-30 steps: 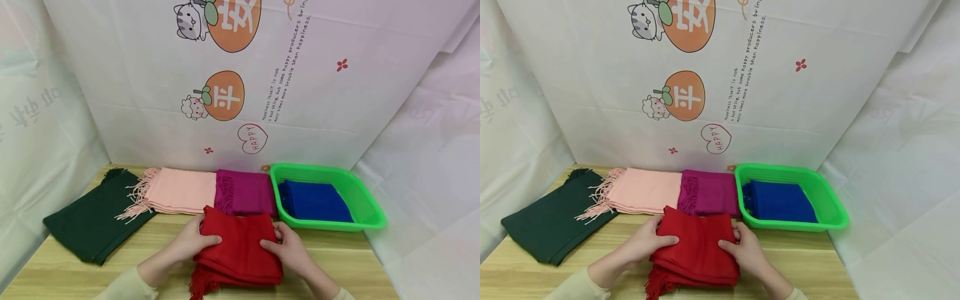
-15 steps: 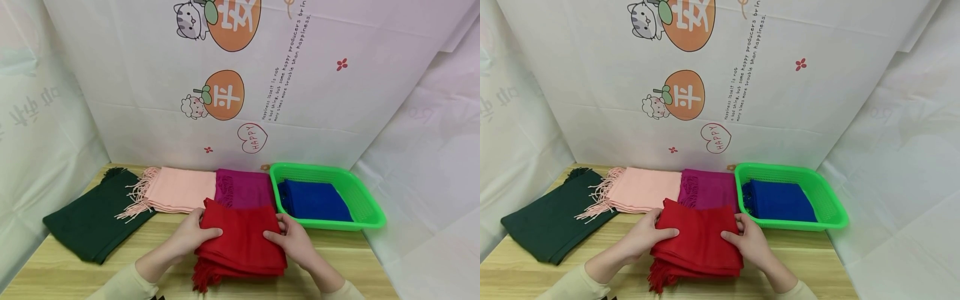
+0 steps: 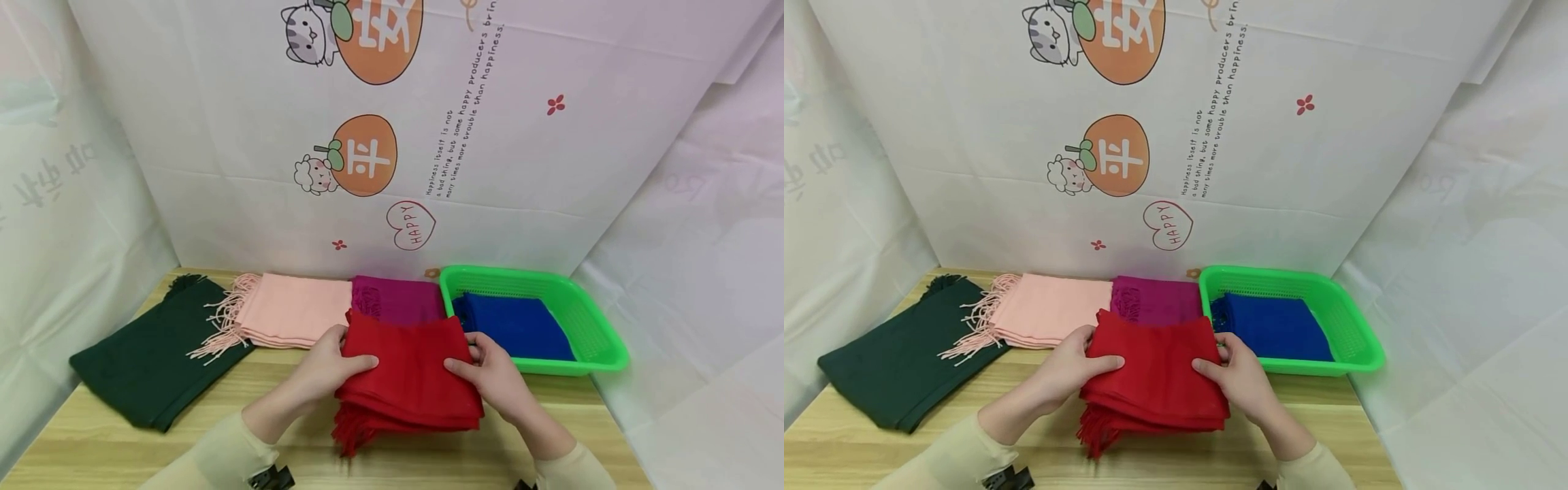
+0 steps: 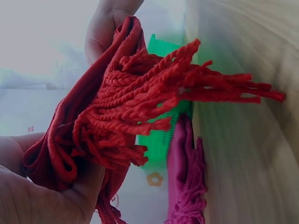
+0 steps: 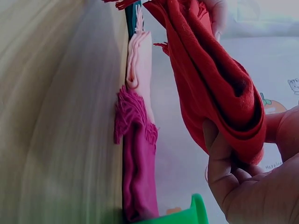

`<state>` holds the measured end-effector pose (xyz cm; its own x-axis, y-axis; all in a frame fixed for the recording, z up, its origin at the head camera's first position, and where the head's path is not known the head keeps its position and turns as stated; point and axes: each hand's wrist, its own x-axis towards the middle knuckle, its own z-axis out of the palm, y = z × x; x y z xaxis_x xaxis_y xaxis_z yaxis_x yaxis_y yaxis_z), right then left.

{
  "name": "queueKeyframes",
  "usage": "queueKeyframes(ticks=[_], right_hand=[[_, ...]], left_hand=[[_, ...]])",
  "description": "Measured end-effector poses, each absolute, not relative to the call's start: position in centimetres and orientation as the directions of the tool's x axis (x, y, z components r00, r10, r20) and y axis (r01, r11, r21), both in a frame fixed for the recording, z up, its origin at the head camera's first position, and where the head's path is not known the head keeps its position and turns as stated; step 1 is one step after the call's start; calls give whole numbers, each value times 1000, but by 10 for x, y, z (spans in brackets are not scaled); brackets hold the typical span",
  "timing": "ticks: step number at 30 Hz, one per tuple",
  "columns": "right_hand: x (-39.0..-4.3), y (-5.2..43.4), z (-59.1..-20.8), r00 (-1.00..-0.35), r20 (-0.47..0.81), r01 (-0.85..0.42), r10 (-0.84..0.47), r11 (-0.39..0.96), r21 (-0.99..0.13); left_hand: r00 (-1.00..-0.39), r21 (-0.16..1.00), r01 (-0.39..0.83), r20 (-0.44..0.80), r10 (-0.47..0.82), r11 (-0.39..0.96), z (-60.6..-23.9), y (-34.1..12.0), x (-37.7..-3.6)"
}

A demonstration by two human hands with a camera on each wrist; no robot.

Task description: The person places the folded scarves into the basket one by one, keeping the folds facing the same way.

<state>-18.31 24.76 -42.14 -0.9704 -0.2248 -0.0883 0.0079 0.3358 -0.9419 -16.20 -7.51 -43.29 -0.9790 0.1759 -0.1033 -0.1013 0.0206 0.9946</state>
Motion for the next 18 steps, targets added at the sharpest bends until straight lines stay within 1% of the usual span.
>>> queueKeyframes(ticks=[6, 13, 18], right_hand=[[-190, 258, -418, -980, -66, -3, -189, 343, -939], [-199, 271, -417, -988, -45, -10, -147, 355, -935], [-205, 277, -410, -991, -48, 1, -124, 353, -935]], left_hand=[[-978, 996, -84, -87, 189, 27, -429, -56, -176], [-984, 995, -71, -82, 155, 75, -423, -37, -189], [-986, 996, -65, -72, 151, 53, -421, -32, -198]])
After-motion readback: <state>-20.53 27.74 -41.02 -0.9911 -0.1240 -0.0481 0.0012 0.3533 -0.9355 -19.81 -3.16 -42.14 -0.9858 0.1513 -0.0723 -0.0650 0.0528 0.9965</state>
